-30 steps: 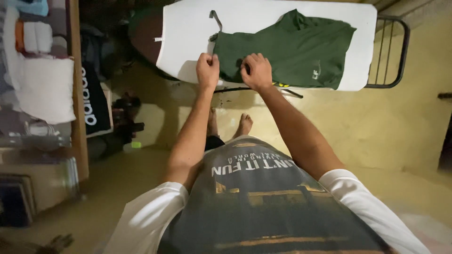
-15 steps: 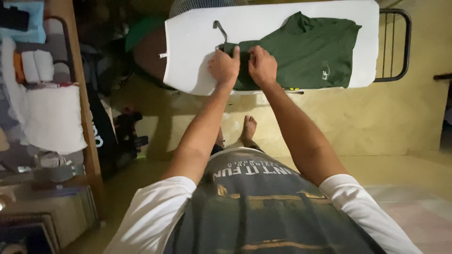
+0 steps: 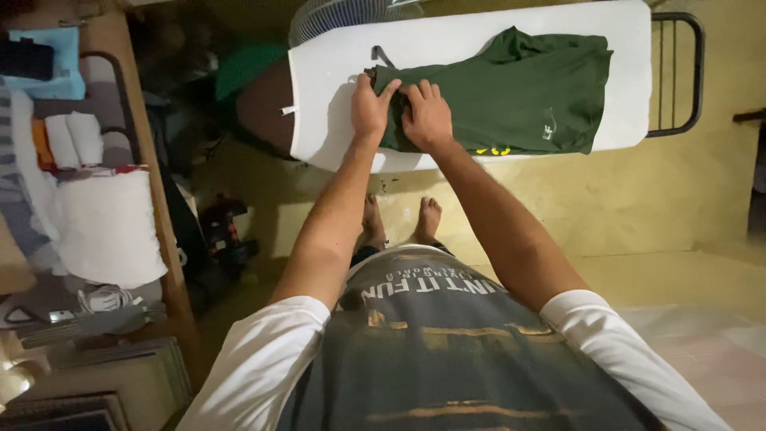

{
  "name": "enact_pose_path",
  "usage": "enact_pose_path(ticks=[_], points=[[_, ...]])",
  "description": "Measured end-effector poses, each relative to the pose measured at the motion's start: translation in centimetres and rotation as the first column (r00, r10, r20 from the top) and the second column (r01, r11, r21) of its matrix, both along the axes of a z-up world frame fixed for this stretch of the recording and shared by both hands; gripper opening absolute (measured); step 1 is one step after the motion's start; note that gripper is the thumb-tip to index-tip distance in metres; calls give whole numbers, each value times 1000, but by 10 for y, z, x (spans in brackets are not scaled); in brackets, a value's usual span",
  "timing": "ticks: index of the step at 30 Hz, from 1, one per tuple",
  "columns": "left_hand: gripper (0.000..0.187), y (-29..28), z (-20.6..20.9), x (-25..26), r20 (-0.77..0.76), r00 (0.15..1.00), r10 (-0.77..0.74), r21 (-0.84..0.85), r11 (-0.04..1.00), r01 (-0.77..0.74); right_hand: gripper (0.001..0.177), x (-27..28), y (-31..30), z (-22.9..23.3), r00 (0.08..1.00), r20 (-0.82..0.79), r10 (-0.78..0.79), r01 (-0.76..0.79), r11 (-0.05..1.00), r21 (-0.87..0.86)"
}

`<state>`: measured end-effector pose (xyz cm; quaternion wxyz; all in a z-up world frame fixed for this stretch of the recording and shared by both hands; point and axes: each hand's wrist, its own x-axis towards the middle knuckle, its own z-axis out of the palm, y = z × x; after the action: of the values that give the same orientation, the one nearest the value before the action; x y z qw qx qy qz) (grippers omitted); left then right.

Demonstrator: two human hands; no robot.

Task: Fold a green athletic garment on an ironing board.

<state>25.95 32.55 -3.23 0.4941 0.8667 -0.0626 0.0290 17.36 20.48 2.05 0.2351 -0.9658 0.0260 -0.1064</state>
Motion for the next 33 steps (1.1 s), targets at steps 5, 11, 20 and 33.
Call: enact_pose_path(ticks=[5,11,20,33], points=[[50,25,-3,24,-73,997,-17,-12,1000,17,43,23,20,-5,1000,-9,21,-21,1000,12],[51,57,-1,40,-12,1000,4,24,1000,-4,44,37,51,-4,999,11,52,-52,998,31],[54,80,-11,49,-60,997,47,110,993,-41,49,54,77,-8,997,-31,71,-71,997,14],[37,93,-8,51,5,985,175,464,872,-157,44,45,72,1,998,0,70,-70,998,-2]])
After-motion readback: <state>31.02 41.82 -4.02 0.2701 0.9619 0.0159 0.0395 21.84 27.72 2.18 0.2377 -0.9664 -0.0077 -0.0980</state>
